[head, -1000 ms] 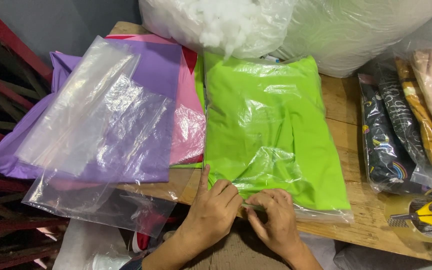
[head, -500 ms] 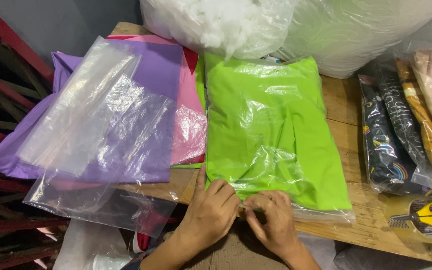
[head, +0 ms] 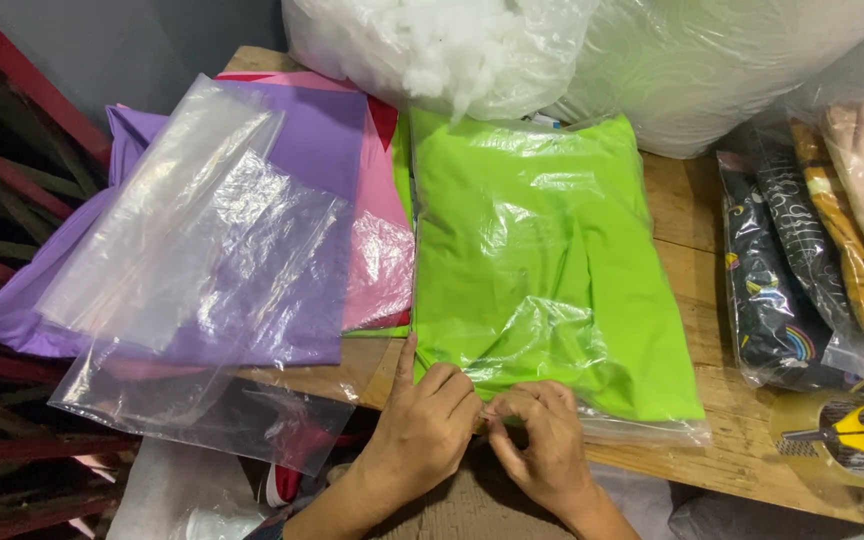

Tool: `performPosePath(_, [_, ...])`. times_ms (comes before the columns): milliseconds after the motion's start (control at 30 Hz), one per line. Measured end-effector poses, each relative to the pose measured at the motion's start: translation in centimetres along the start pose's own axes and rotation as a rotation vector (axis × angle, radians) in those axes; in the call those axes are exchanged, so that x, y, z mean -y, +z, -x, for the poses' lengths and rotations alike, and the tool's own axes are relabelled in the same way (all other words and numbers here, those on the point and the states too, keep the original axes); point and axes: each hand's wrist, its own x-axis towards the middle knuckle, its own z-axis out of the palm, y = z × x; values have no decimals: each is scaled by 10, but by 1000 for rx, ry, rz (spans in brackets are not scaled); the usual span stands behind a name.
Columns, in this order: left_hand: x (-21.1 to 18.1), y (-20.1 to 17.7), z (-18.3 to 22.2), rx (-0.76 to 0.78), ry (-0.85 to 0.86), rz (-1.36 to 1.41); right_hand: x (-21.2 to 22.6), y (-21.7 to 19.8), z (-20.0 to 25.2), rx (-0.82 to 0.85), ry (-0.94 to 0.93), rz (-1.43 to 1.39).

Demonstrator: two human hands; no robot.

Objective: The person closes the seal of a plastic bag containing green fabric, presses on the bag to remove air, and then folds a purple fabric item by hand.

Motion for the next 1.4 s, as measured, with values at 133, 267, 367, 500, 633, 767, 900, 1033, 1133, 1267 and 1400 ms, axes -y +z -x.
performPosePath(133, [0,2,2,1,14,-13,0,3,1,11,-18,-17])
performPosePath(267, [1,2,3,8,-6,10,0,1,2,-13,-12,-16])
performPosePath(367, [7,-2,4,5,-9,-67,-6,-5,10,-42,-2,78])
performPosePath(500, [19,-8,12,19,-84,-129,-18,-17,28,-90,12,244])
performPosePath(633, [17,-13,16,103,-150,-182,-25,-23,48,-116,27,315])
performPosePath(767, [-2,-7,6,93,-96,-194,-24,-26,53,-132,41,317])
performPosePath(900, [-23,9,-5,5,90,-117,-20,-27,48,-157,22,311])
performPosePath(1033, [-28,23,-5,6,115,-132,-20,-26,48,-167,32,305])
performPosePath(1133, [-27,31,-5,-11,108,-150,-22,-25,51,-159,19,306])
performPosePath(1267, [-25,35,-5,-5,102,-202,-20,-24,49,-169,22,292])
performPosePath(1400, [-22,37,-4,-23,99,-236,-22,-24,48,-174,4,289])
